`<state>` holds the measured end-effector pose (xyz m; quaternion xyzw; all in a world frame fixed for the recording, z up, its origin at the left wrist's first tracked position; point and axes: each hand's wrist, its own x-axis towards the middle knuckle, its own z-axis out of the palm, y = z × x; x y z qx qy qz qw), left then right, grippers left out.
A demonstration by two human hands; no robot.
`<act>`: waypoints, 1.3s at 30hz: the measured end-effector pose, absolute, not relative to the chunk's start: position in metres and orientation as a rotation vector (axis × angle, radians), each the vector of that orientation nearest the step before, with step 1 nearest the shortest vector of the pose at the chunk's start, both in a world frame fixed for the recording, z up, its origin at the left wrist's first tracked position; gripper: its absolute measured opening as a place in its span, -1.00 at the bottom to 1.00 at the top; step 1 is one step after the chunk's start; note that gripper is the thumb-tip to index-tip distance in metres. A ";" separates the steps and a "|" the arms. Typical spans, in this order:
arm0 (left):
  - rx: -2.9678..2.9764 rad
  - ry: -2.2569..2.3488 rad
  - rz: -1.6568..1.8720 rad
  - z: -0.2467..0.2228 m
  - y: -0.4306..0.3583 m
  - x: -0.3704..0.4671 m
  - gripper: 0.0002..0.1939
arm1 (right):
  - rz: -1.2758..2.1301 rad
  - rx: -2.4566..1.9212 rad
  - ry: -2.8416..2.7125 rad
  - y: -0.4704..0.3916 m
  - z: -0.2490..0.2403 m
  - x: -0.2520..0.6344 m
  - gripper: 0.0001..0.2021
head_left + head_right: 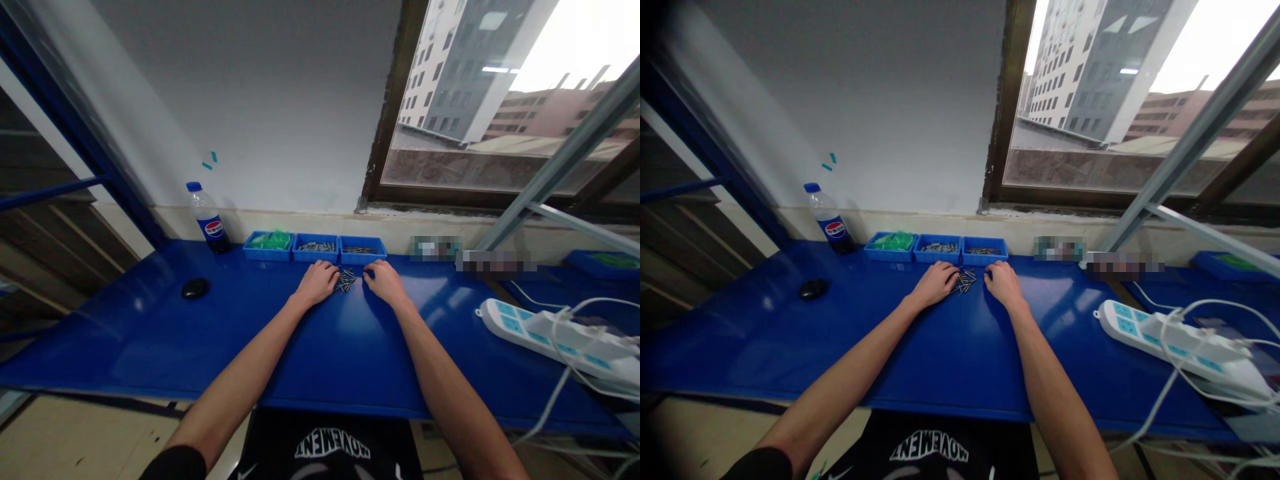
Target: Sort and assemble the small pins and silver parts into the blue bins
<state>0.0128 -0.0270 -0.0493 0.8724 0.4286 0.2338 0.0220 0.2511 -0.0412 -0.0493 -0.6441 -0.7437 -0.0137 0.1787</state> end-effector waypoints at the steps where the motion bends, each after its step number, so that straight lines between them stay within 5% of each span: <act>1: 2.699 1.316 0.749 -0.050 -0.027 0.011 -0.64 | -0.030 -1.834 -2.073 -0.041 -0.050 0.252 -0.76; 11: 2.725 1.213 0.656 -0.055 -0.031 0.027 -0.48 | -0.070 -1.978 -1.925 -0.039 -0.055 0.258 -0.74; 28: 2.720 1.246 0.795 -0.045 -0.040 0.016 -0.60 | 0.116 -1.824 -2.242 -0.032 -0.054 0.252 -0.74; 34: 2.698 1.199 0.835 -0.045 -0.040 0.017 -0.61 | 0.563 -1.482 -1.837 -0.032 -0.051 0.238 -0.80; 39: 2.694 1.157 0.849 -0.049 -0.037 0.016 -0.64 | 0.938 -1.269 -1.491 -0.033 -0.044 0.231 -0.55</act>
